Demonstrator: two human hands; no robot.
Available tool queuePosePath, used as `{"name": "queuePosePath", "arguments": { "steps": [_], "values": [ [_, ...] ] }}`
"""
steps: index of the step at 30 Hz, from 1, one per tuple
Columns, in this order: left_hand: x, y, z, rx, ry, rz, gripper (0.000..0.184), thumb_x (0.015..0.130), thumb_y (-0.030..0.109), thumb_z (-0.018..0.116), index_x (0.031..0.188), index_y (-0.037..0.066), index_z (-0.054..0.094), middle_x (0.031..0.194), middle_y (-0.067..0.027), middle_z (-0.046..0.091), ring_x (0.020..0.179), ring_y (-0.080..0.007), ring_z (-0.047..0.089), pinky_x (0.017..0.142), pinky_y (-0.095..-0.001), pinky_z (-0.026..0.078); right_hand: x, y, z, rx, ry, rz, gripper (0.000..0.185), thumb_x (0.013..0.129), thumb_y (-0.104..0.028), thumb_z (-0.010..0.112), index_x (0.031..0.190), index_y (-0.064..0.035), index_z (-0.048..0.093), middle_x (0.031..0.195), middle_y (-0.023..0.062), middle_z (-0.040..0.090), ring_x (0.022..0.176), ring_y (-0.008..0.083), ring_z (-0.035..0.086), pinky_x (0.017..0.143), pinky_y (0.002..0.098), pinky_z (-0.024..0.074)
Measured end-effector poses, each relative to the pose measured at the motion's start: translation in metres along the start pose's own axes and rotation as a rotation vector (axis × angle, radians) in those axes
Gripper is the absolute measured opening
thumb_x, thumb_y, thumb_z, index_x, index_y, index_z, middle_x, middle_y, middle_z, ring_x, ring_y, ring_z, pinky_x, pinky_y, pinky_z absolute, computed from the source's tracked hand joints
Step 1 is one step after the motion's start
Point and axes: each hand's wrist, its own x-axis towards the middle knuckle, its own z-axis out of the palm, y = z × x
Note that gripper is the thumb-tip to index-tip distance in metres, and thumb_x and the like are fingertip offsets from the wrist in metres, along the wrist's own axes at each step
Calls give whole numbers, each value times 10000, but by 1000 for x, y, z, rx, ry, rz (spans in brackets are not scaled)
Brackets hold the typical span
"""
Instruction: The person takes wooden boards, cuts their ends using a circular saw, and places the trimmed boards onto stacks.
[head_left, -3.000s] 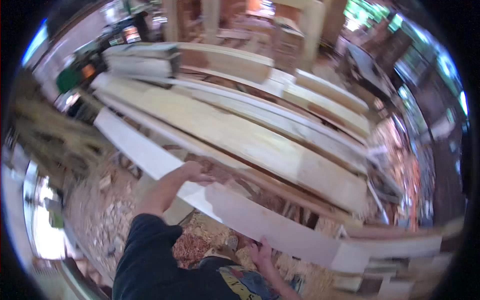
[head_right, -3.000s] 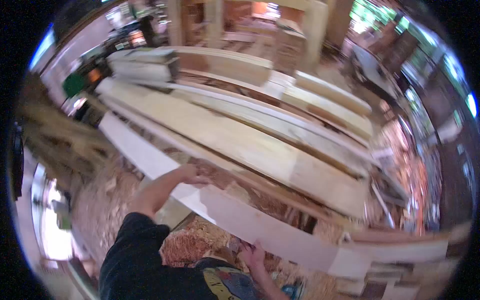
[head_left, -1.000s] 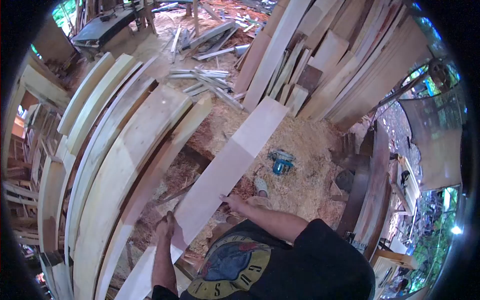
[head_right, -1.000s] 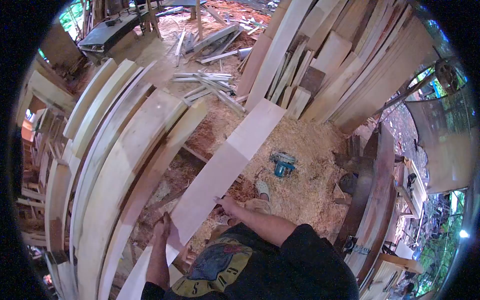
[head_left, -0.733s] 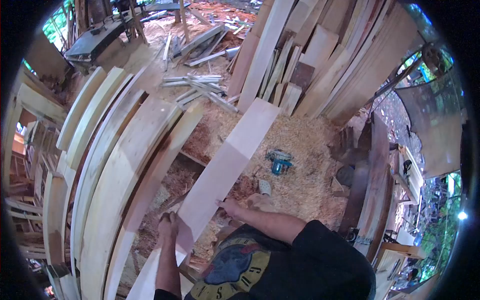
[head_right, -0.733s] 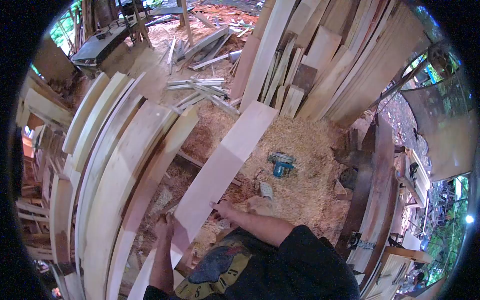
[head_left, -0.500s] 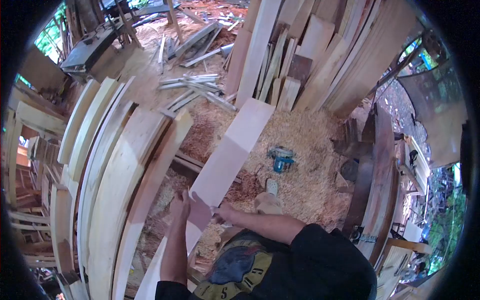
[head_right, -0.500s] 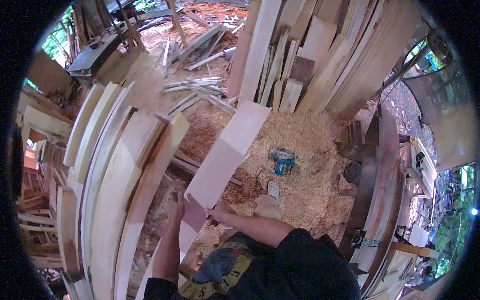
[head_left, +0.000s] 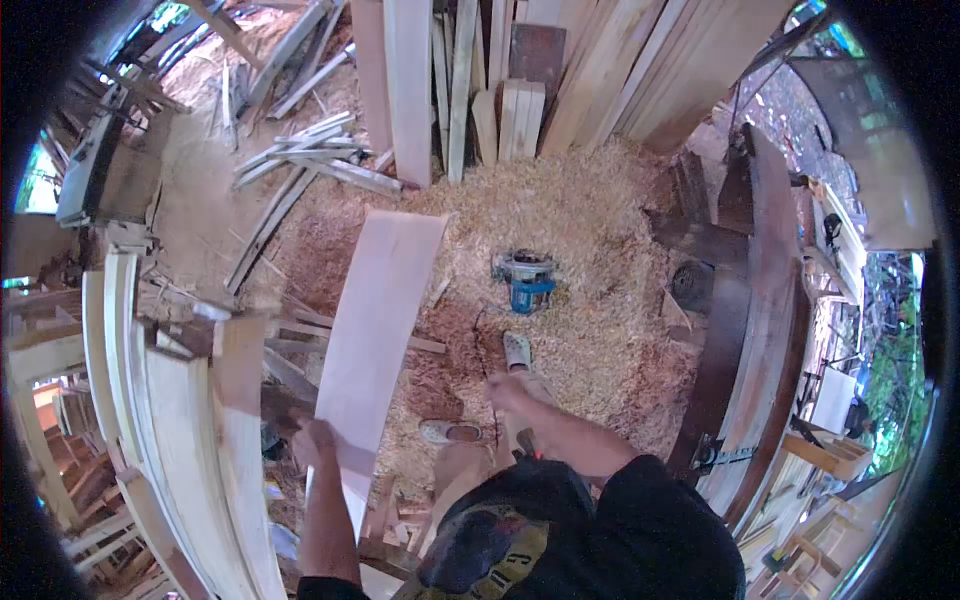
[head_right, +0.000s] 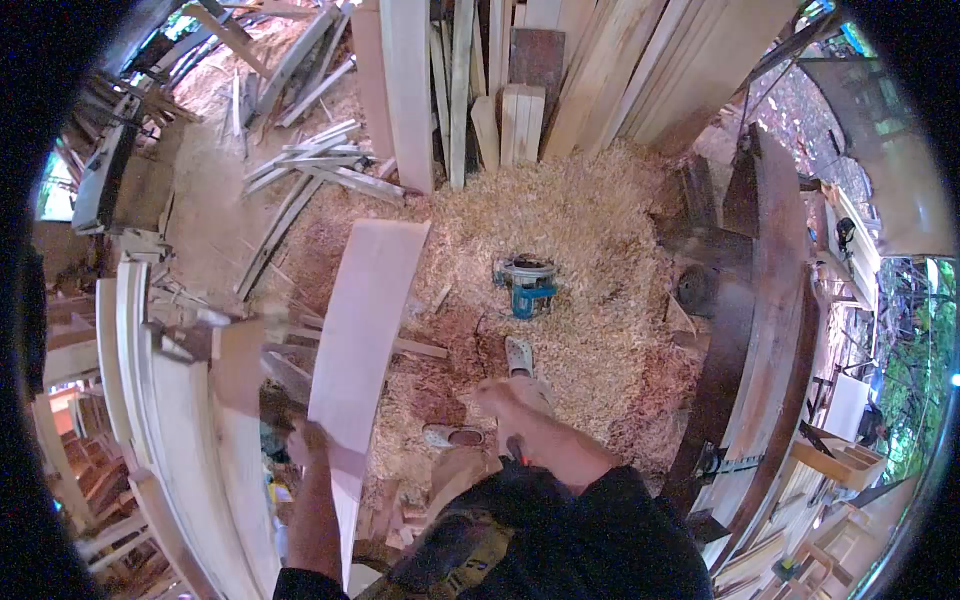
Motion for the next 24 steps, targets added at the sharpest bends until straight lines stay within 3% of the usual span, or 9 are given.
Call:
{"name": "queuePosePath", "arguments": {
  "steps": [3, 5, 6, 9, 11, 13, 16, 21, 24],
  "values": [
    [33, -43, 54, 89, 34, 66, 582, 998, 491, 414, 1168, -11, 654, 1039, -316, 696, 960, -511, 667, 885, -582, 509, 60, 66, -68, -160, 119, 33, 369, 845, -400, 654, 1020, -90, 752, 931, 160, 748, 822, 320, 737, 740, 437, 584],
    [28, -37, 43, -281, 38, -199, 759, 972, 636, 407, 1286, -31, 586, 1120, -353, 656, 1030, -553, 616, 929, -572, 465, 105, 111, -103, -497, 201, -40, 360, 838, -398, 651, 980, -92, 775, 970, 185, 745, 838, 347, 736, 753, 453, 586],
    [21, -30, 35, -479, 134, -249, 867, 952, 717, 403, 1346, -41, 550, 1165, -370, 633, 1064, -571, 588, 951, -564, 442, 115, 108, -122, -459, 176, 161, 370, 834, -398, 650, 976, -81, 778, 1021, 206, 736, 890, 355, 732, 789, 457, 583],
    [50, -81, 85, -518, 195, -320, 788, 981, 639, 432, 1424, -12, 469, 1226, -319, 624, 1134, -457, 569, 1011, -508, 414, 152, 107, -170, -749, -86, 131, 348, 806, -281, 667, 1067, -65, 746, 1182, 184, 696, 1109, 339, 681, 882, 465, 570],
    [106, -201, 146, -659, 79, -1, 626, 1028, 508, 439, 1333, -18, 586, 1224, -243, 674, 1124, -419, 633, 1001, -482, 462, 185, 106, -187, -625, -8, 201, 380, 813, -284, 668, 1114, -61, 727, 1185, 202, 688, 1127, 347, 665, 919, 463, 553],
    [89, -223, 150, -937, 60, 141, 548, 1038, 444, 458, 1374, 17, 528, 1290, -204, 607, 1170, -344, 563, 1025, -431, 429, 222, 113, -195, -590, 73, 201, 434, 814, -253, 657, 1200, -56, 675, 1229, 213, 661, 1165, 363, 631, 970, 456, 524],
    [88, -218, 148, -903, 98, 159, 487, 1052, 385, 472, 1415, 61, 460, 1349, -164, 533, 1215, -271, 483, 1042, -393, 402, 272, 128, -197, -627, 205, 80, 562, 804, -181, 636, 1348, -65, 564, 1346, 209, 587, 1248, 380, 556, 1055, 451, 460],
    [21, -39, 44, -1126, 142, -147, 520, 1030, 502, 467, 1354, 97, 427, 1321, -165, 478, 1192, -309, 490, 1005, -486, 448, 345, 155, -187, -763, 409, -160, 640, 771, -190, 664, 1390, -118, 519, 1443, 178, 496, 1294, 338, 522, 1090, 519, 392],
    [34, -96, 59, -804, 131, 132, 580, 1038, 522, 417, 1402, 71, 379, 1380, -165, 421, 1235, -306, 472, 1017, -496, 450, 373, 157, -185, -876, 355, -139, 622, 769, -218, 674, 1372, -158, 539, 1379, 150, 564, 1265, 308, 547, 1086, 559, 364]
  ]
}}
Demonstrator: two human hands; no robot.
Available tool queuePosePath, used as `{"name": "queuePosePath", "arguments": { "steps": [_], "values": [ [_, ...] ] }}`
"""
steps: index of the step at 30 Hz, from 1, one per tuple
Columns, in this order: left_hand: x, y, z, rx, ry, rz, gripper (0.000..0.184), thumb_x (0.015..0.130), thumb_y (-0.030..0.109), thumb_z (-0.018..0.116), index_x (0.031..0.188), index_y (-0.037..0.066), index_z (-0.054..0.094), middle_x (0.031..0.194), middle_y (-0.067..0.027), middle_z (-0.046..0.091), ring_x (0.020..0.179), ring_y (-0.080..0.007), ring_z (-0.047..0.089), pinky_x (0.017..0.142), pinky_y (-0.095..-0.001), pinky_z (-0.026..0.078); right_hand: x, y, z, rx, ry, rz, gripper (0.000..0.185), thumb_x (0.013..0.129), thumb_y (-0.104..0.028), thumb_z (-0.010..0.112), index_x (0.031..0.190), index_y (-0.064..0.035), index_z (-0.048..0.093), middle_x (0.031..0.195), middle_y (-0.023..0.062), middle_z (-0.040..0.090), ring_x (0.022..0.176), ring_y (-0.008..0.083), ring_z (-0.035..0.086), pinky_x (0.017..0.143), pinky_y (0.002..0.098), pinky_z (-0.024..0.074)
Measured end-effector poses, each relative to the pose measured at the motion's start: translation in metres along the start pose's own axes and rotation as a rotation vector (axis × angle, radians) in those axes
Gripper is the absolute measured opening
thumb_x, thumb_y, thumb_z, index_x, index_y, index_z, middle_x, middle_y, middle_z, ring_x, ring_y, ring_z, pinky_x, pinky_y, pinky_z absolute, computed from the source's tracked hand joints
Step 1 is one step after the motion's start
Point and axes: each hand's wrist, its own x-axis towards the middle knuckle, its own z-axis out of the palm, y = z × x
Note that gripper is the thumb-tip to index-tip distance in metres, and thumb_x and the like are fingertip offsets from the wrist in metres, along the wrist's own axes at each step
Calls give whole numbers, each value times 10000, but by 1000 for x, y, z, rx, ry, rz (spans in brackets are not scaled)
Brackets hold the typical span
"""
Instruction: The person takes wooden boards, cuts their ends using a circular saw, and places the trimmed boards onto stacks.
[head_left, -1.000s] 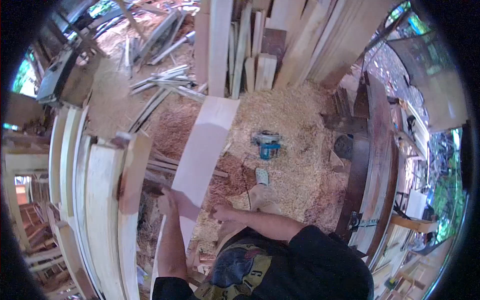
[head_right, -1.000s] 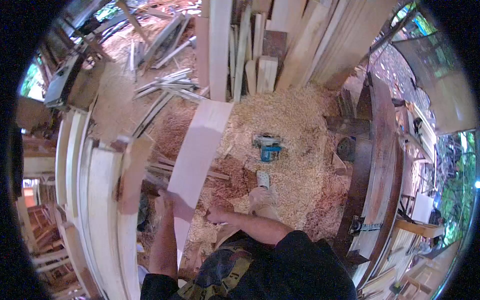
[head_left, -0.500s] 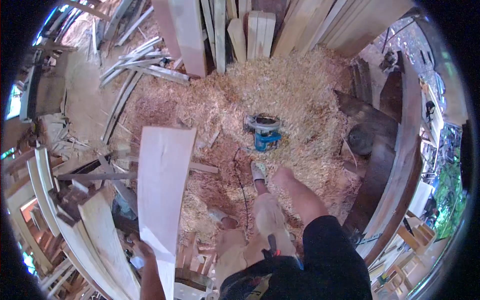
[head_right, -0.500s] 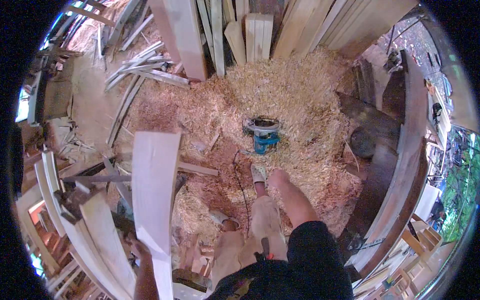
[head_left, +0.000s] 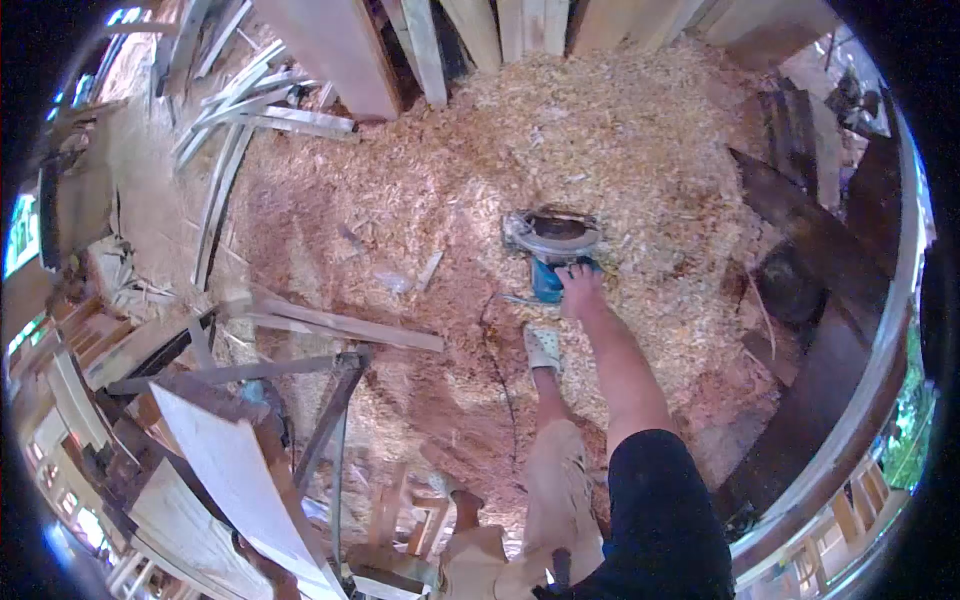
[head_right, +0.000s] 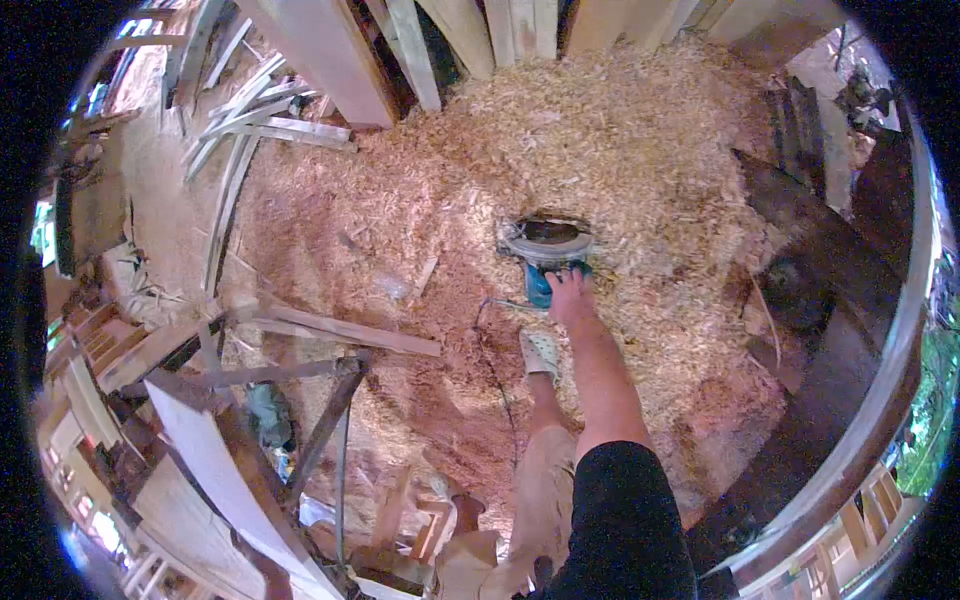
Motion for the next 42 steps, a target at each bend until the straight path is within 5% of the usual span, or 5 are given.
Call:
{"name": "queuePosePath", "arguments": {
  "steps": [9, 15, 26, 33, 42],
  "values": [
    [4, -13, -25, 768, -131, 552, 570, 1021, 379, 498, 1470, 80, 313, 1420, -205, 407, 1300, -307, 460, 1044, -461, 459, 41, -27, -43, 269, -285, -14, 410, 760, -290, 695, 1143, -145, 678, 1118, 194, 703, 1060, 383, 662, 954, 484, 511],
    [-4, -19, 3, -525, 99, -280, 528, 1033, 361, 487, 1422, 20, 381, 1421, -188, 442, 1244, -304, 487, 1054, -450, 418, -59, -58, -162, 577, -137, -164, 499, 813, -562, 677, 1031, -115, 718, 959, 212, 720, 887, 409, 699, 827, 476, 565],
    [-6, -6, 36, 875, 168, 549, 586, 952, 234, 586, 1425, -55, 392, 1245, -334, 593, 1170, -473, 562, 1011, -504, 422, -183, -83, -216, 316, -45, -13, 596, 879, -613, 620, 1058, -56, 731, 951, 212, 727, 885, 423, 696, 806, 491, 544],
    [-14, 55, 44, 475, 169, -139, 728, 954, 419, 490, 1510, 34, 220, 862, -293, 702, 790, -522, 661, 759, -587, 501, -270, -95, -282, 753, -310, 135, 468, 942, -525, 634, 946, -60, 676, 693, 68, 636, 553, 166, 581, 533, 314, 482],
    [-13, 55, 42, 563, 16, -77, 219, 820, 259, 602, 867, 56, 672, 814, -240, 692, 723, -429, 697, 644, -545, 552, -410, -120, -312, 1364, -102, 39, 401, 982, -430, 609, 1055, -41, 672, 797, 36, 651, 591, 102, 568, 518, 249, 456]
  ]
}}
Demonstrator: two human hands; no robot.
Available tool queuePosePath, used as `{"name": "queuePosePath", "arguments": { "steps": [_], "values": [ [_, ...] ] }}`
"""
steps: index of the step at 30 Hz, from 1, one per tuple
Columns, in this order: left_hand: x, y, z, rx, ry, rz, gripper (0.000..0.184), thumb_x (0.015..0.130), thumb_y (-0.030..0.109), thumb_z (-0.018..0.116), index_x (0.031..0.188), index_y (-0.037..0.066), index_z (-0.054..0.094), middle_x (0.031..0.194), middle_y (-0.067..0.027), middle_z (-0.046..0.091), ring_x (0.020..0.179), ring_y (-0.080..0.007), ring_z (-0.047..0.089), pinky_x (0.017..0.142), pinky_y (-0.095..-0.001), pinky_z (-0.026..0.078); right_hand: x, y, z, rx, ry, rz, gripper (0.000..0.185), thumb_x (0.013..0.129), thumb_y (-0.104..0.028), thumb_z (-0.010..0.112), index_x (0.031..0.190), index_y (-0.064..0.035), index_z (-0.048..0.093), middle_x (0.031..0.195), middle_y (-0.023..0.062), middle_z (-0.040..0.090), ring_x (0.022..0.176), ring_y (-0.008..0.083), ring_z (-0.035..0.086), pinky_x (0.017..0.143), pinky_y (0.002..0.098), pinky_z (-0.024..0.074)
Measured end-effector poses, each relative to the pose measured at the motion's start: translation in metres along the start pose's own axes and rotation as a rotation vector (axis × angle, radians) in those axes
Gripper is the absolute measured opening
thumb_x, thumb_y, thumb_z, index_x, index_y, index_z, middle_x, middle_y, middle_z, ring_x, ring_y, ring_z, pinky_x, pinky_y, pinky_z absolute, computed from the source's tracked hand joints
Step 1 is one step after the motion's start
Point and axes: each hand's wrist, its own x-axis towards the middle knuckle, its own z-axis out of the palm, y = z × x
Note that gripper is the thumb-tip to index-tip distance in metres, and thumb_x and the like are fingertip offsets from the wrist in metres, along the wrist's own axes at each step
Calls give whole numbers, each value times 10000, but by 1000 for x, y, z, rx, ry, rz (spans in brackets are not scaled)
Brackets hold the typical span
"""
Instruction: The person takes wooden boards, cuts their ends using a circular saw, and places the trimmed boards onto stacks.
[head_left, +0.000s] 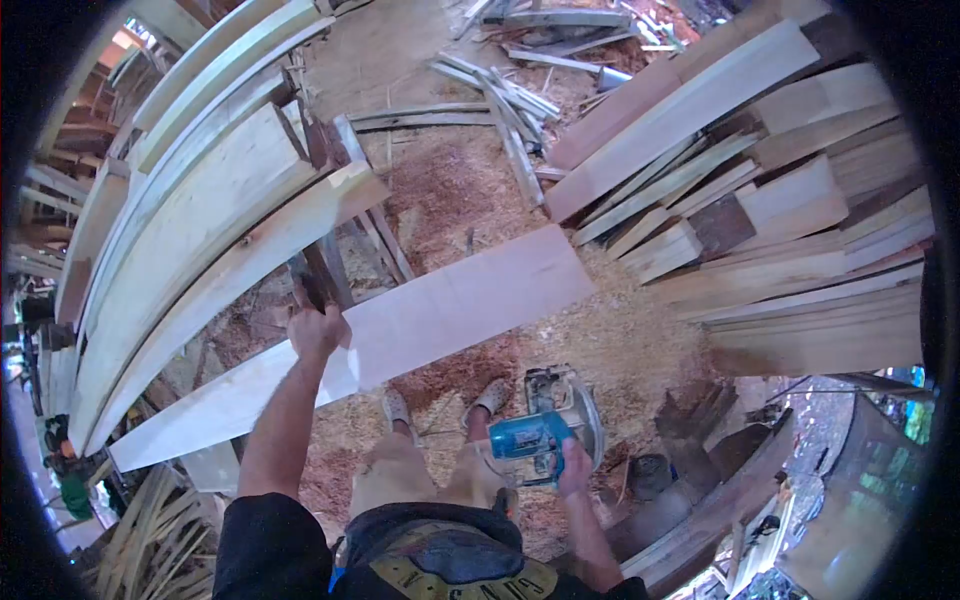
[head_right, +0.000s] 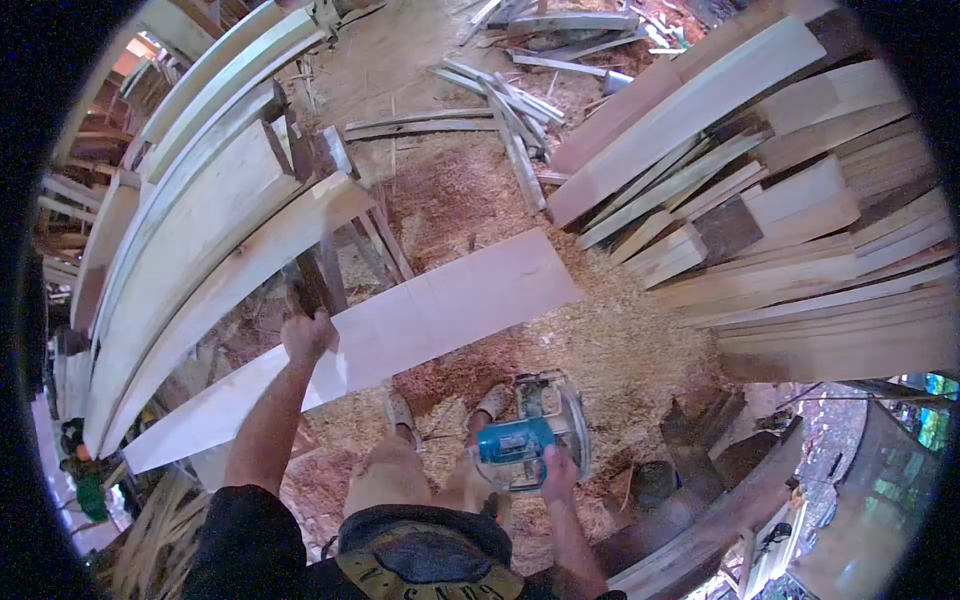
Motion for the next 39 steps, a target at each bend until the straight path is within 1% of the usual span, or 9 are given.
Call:
{"name": "queuePosePath", "arguments": {
  "steps": [2, 5, 11, 17, 20, 23, 26, 30, 39],
  "values": [
    [1, -6, 4, 34, -143, 0, 489, 893, 403, 478, 1002, -9, 720, 814, -270, 709, 812, -440, 710, 768, -518, 556, -29, -26, 12, -33, -28, -65, 441, 1006, -427, 553, 1073, -6, 665, 781, 52, 648, 622, 100, 573, 546, 249, 457],
    [-6, 9, -13, 10, -48, 12, 470, 889, 379, 453, 747, 45, 751, 852, -266, 718, 824, -422, 720, 779, -494, 564, -64, -58, 26, -122, -115, -192, 483, 1012, -436, 520, 1087, 21, 655, 770, 49, 643, 611, 107, 563, 557, 258, 446],
    [-14, 34, -73, 13, -151, -16, 336, 862, 277, 497, 812, 75, 761, 887, -217, 739, 863, -380, 731, 781, -458, 576, -121, -114, 69, -182, -114, -300, 625, 970, -548, 522, 1093, 52, 646, 704, 50, 612, 609, 129, 554, 582, 283, 431],
    [-5, 21, -51, 29, -154, 68, 257, 826, 243, 553, 747, 115, 761, 832, -191, 740, 814, -354, 741, 739, -477, 582, -120, -133, 100, -144, -252, -260, 485, 978, -435, 569, 1058, 38, 634, 790, 50, 625, 691, 124, 584, 617, 286, 481],
    [0, 5, -6, -79, 20, 95, 135, 731, 201, 646, 679, 85, 689, 669, -203, 689, 640, -376, 715, 552, -504, 560, -113, -137, 117, -328, -218, -273, 468, 990, -410, 551, 1055, 43, 644, 756, 42, 626, 668, 118, 590, 607, 289, 482],
    [-17, 27, -69, -26, -137, 68, 314, 869, 261, 517, 798, 96, 774, 839, -219, 731, 865, -369, 734, 769, -471, 573, -106, -131, 121, -400, -231, -267, 470, 999, -413, 542, 1090, 33, 655, 720, 27, 616, 654, 107, 591, 604, 289, 484],
    [-24, 23, -54, -91, -89, 73, 393, 859, 322, 517, 832, 18, 764, 880, -273, 717, 891, -416, 719, 803, -472, 569, -105, -134, 133, -395, -243, -284, 476, 1003, -427, 541, 1088, 26, 659, 700, 23, 615, 644, 105, 590, 593, 295, 483],
    [-17, 35, -78, -364, -222, -347, 515, 840, 399, 520, 894, -65, 736, 933, -306, 704, 948, -442, 700, 873, -476, 550, -101, -129, 138, -364, -243, -263, 483, 1005, -439, 539, 1052, 27, 656, 702, 25, 618, 634, 105, 583, 581, 291, 476],
    [-19, 36, -68, -428, -69, -333, 486, 872, 381, 514, 803, -53, 721, 885, -300, 703, 907, -445, 701, 872, -489, 549, -102, -125, 159, -530, -243, -320, 520, 1025, -468, 471, 1030, 21, 645, 703, 28, 611, 629, 114, 565, 586, 290, 451]
  ]
}}
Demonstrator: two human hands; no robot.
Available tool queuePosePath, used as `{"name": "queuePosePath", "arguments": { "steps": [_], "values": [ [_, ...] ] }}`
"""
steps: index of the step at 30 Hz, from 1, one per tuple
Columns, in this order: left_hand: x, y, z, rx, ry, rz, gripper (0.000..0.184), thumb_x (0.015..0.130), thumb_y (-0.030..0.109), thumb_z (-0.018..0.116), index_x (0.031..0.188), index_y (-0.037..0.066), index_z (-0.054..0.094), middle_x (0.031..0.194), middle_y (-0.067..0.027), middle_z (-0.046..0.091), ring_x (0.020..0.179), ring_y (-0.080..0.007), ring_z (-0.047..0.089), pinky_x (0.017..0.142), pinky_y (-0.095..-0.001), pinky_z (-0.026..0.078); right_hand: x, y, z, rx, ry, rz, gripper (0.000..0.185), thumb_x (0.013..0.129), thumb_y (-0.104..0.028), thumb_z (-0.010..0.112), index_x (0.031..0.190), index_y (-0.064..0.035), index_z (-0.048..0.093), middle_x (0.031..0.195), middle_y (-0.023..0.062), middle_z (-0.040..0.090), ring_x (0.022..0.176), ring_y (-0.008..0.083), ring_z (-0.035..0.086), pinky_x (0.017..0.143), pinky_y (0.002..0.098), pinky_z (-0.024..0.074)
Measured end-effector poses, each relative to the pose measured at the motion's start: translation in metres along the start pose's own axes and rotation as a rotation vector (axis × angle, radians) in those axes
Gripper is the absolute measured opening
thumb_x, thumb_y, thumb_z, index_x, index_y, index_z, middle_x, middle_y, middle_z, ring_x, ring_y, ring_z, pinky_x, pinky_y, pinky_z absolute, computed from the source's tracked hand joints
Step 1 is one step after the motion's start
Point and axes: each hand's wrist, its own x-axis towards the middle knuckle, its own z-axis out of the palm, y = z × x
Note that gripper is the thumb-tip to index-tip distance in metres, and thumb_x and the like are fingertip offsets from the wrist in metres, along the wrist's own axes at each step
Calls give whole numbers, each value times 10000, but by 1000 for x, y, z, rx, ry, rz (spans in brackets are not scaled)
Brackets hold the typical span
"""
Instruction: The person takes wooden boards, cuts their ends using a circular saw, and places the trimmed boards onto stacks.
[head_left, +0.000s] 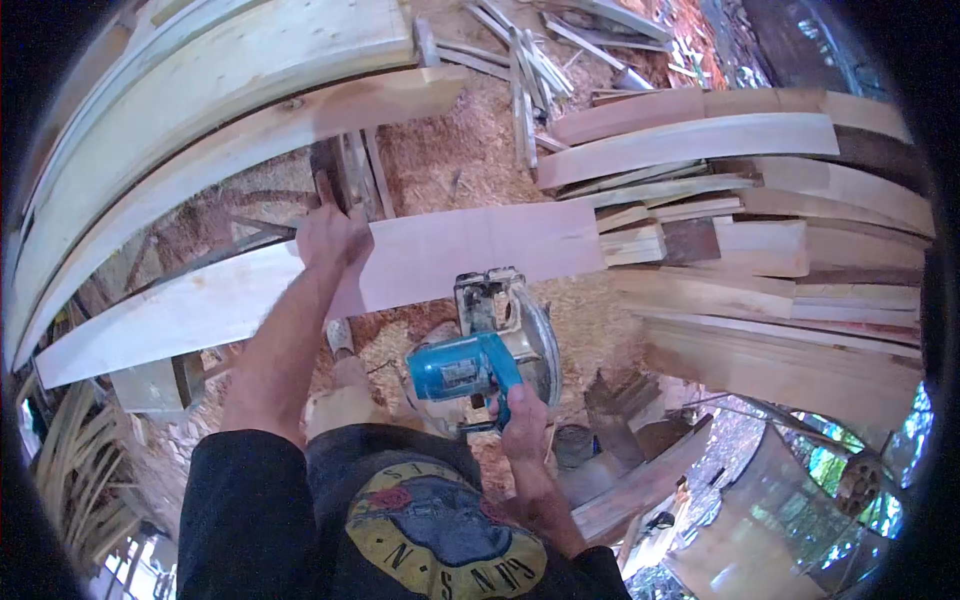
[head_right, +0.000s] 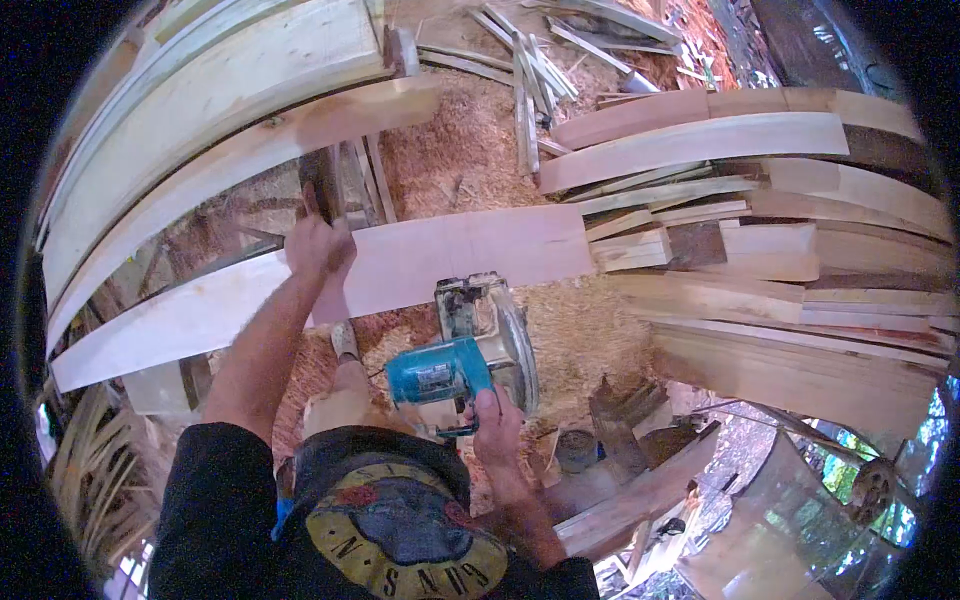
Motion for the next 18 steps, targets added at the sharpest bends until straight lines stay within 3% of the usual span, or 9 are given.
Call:
{"name": "queuePosePath", "arguments": {
  "steps": [3, 9, 14, 18],
  "values": [
    [1, -2, -4, 18, -123, -34, 544, 862, 441, 514, 922, -50, 742, 988, -287, 710, 1005, -416, 691, 933, -464, 526, -1, 7, 6, 15, 0, 49, 618, 1023, -539, 410, 1109, 27, 643, 721, 33, 599, 630, 121, 531, 610, 285, 425],
    [-10, -1, -16, -37, -148, -7, 521, 858, 411, 504, 940, -45, 743, 986, -293, 706, 992, -422, 693, 923, -463, 531, 1, 28, 17, 182, 27, 39, 626, 1026, -552, 420, 1100, 32, 632, 676, 57, 576, 594, 143, 527, 563, 283, 426],
    [2, -20, 16, 23, -146, 85, 500, 861, 390, 499, 953, -36, 744, 981, -277, 713, 997, -417, 693, 916, -453, 539, 2, 24, 28, 259, 56, 62, 630, 1016, -570, 436, 1090, 24, 632, 641, 55, 564, 560, 150, 522, 542, 283, 422],
    [-9, -4, -13, -49, -169, -46, 504, 864, 397, 500, 976, -30, 745, 1012, -271, 714, 1020, -402, 692, 926, -446, 538, -1, 14, 33, 244, 63, 65, 636, 1010, -583, 436, 1071, 19, 633, 642, 52, 565, 560, 146, 525, 539, 277, 416]
  ]
}}
